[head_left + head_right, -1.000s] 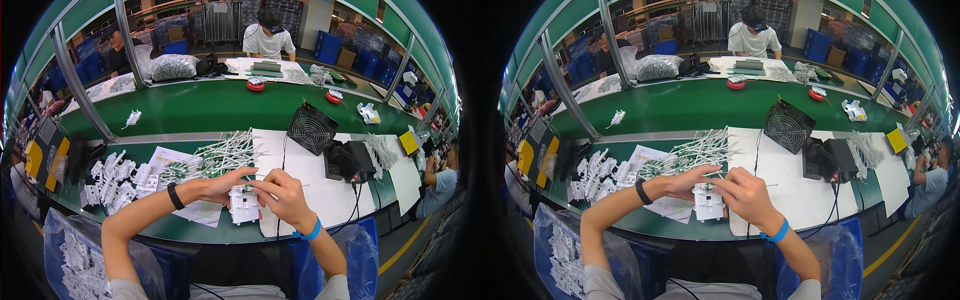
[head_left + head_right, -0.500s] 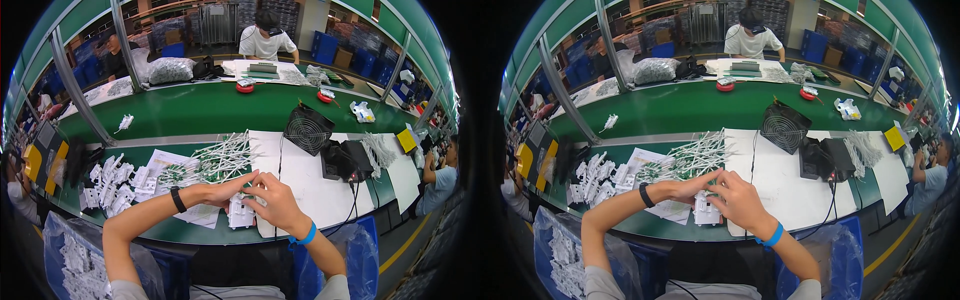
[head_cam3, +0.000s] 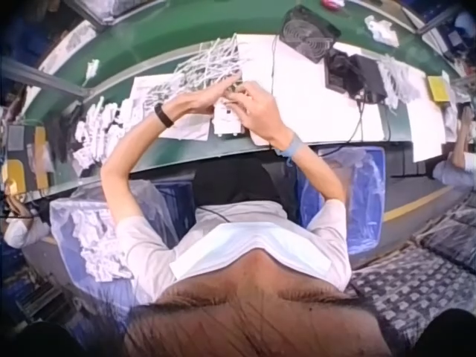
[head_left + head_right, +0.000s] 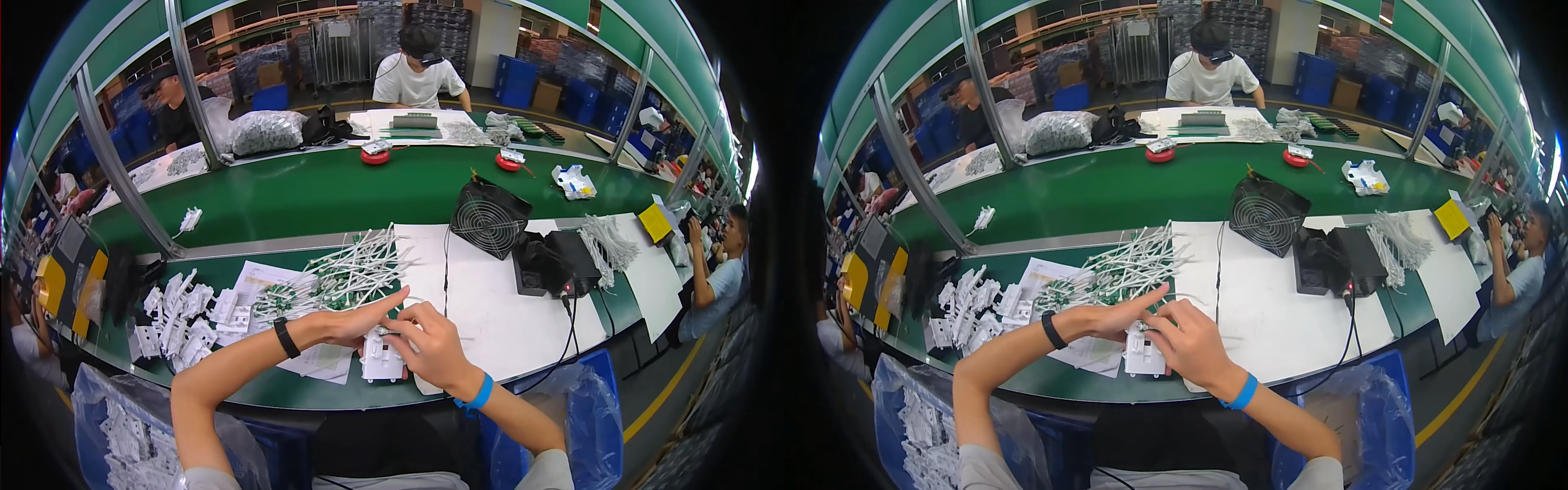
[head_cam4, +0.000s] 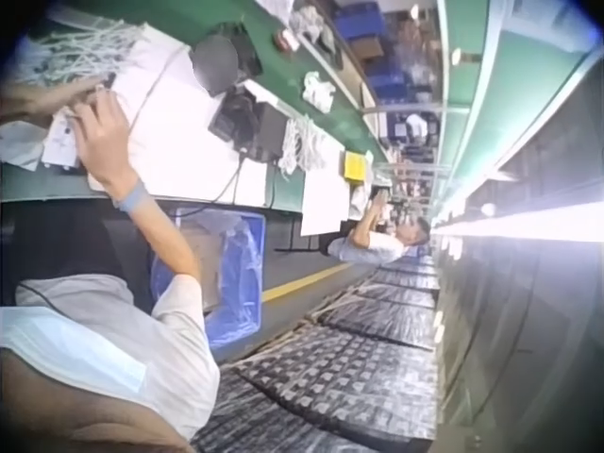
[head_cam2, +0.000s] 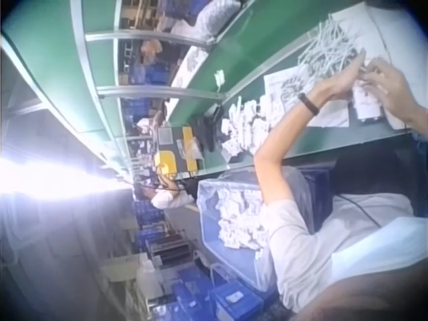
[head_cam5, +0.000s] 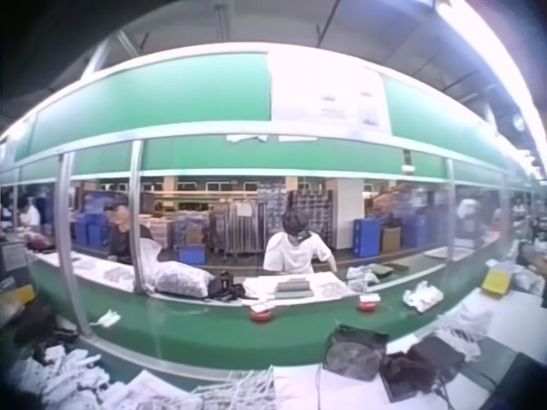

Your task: The person solders electrical wires onto small components at an industrial assembly station, using a soldering iron to attach the wires to a circuit board.

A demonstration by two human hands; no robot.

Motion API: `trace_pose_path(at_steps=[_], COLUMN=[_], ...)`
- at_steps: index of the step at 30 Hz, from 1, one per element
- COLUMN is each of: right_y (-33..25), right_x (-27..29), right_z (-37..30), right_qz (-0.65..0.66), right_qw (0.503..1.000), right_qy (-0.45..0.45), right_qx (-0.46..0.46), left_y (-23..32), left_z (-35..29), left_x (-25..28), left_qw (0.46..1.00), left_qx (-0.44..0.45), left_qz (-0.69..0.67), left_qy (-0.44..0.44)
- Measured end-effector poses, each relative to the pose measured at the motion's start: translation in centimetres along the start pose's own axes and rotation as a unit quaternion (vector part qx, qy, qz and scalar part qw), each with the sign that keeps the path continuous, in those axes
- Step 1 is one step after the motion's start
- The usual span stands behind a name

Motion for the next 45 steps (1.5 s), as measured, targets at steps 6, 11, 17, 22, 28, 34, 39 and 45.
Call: trace_pose_path(at_steps=[6,11,17,22,28,34,39,45], right_y=[0.3,2.5,2.8,4.0,5.6,6.5,6.0,2.8], right_x=[-0.6,-0.3,2.2,3.6,4.5,4.7,5.9,4.3], right_z=[-0.5,-1.1,0.0,-0.6,-0.8,-0.9,-1.4,-0.7], right_qz=[0.066,0.181,0.289,0.284,0.276,0.294,0.115,-0.213], right_qw=[0.989,0.954,0.87,0.869,0.886,0.9,0.937,0.963], right_qy=[-0.099,-0.169,-0.3,-0.263,-0.122,0.022,-0.006,0.045], right_qx=[-0.083,-0.169,-0.262,-0.308,-0.353,-0.32,-0.331,-0.157], left_y=[-1.5,-0.1,1.5,2.1,3.5,4.2,4.4,4.5], left_z=[1.7,1.2,0.3,0.8,1.0,2.2,4.3,7.8], left_x=[1.2,-0.1,-1.8,-1.3,-1.3,-1.8,-1.4,-3.5], left_qw=[0.998,0.991,0.983,0.975,0.892,0.845,0.809,0.843], left_qx=[-0.017,0.001,0.032,-0.127,-0.372,-0.456,-0.449,-0.458], left_qz=[0.051,0.131,0.164,0.183,0.229,0.189,0.188,-0.003], left_qy=[0.02,-0.008,-0.073,-0.011,0.116,0.207,0.329,0.282])
Point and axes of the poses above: each hand's wrist, its own z-axis towards the middle knuckle, its own x-axis out of the back of the hand, y = z × x, the point moved 2 cm from there along z, towards the middle knuckle, and after that the axes turned 10 degrees about -z, right-handed, at the moved point
